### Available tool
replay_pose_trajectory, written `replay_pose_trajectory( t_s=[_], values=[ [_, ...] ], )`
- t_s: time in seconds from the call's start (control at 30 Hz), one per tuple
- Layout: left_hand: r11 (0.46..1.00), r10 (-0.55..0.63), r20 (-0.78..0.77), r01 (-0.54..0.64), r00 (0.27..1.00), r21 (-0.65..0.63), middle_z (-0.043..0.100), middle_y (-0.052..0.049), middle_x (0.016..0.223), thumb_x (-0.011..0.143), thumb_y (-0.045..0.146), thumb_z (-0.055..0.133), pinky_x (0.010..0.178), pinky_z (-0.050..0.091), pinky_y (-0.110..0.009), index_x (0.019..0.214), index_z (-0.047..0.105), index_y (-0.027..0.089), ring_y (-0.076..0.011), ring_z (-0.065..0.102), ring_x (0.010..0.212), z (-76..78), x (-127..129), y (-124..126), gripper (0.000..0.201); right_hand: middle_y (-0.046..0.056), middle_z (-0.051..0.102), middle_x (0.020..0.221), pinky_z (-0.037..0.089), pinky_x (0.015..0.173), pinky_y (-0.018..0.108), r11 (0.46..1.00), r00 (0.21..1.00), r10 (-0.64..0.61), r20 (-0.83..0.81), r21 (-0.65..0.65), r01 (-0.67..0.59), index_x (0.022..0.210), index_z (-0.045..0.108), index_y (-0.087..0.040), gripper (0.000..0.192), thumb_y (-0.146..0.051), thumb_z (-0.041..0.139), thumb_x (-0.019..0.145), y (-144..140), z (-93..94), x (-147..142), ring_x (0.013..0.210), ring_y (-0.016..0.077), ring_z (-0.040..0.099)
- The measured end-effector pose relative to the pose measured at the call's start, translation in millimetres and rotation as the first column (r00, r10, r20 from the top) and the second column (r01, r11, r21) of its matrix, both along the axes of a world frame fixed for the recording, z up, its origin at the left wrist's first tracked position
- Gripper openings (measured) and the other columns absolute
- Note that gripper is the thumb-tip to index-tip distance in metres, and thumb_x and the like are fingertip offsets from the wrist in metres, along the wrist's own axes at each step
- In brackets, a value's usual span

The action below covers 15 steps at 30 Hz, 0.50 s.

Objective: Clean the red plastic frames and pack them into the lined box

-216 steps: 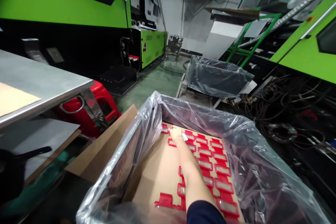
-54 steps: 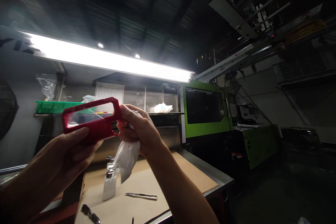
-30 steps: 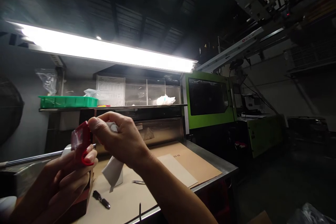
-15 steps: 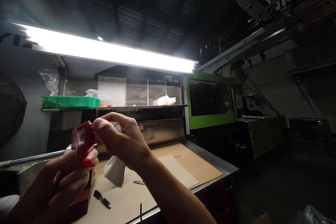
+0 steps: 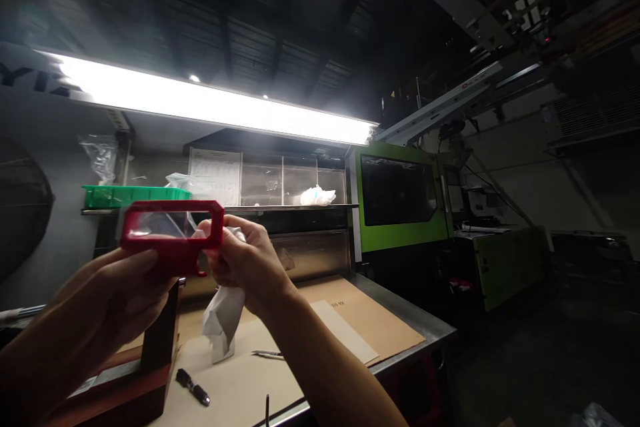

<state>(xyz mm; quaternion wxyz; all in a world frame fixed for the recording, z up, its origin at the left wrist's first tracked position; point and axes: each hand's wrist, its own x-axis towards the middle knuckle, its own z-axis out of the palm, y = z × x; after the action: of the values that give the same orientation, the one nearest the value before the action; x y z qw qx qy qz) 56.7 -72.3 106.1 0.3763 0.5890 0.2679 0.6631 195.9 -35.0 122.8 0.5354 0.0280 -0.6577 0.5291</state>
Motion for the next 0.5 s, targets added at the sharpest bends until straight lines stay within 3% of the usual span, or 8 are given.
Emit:
replay_pose_trajectory(
  t_s=[0.17,0.5],
  values=[
    [0.989,0.051,-0.123,-0.034,0.991,0.142,0.047,0.005,0.045,0.059,0.045,0.076,0.028,0.037,-0.018,0.064,0.062,0.02,-0.0075,0.038,0.037,21.0,3.0,-9.1,0.028,-0.012,0.042,0.04,0.01,0.034,0.018,0.999,1.0,0.018,0.0,-0.044,-0.018,0.061,0.05,-0.018,0.02,-0.024,0.067,0.052,-1.8,12.4,-0.7,0.033,-0.0002,0.022],
    [0.965,0.101,-0.195,-0.049,0.976,0.256,0.048,0.005,0.047,0.066,0.042,0.069,0.032,0.042,-0.019,0.061,0.063,0.02,-0.0087,0.043,0.039,40.3,8.9,-29.3,0.023,-0.012,0.04,0.04,0.01,0.034,0.018,0.996,0.999,0.027,-0.025,0.091,-0.024,0.058,0.048,-0.019,0.011,-0.02,0.059,0.055,-3.2,26.2,-1.1,0.032,0.0002,0.02]
  ],
)
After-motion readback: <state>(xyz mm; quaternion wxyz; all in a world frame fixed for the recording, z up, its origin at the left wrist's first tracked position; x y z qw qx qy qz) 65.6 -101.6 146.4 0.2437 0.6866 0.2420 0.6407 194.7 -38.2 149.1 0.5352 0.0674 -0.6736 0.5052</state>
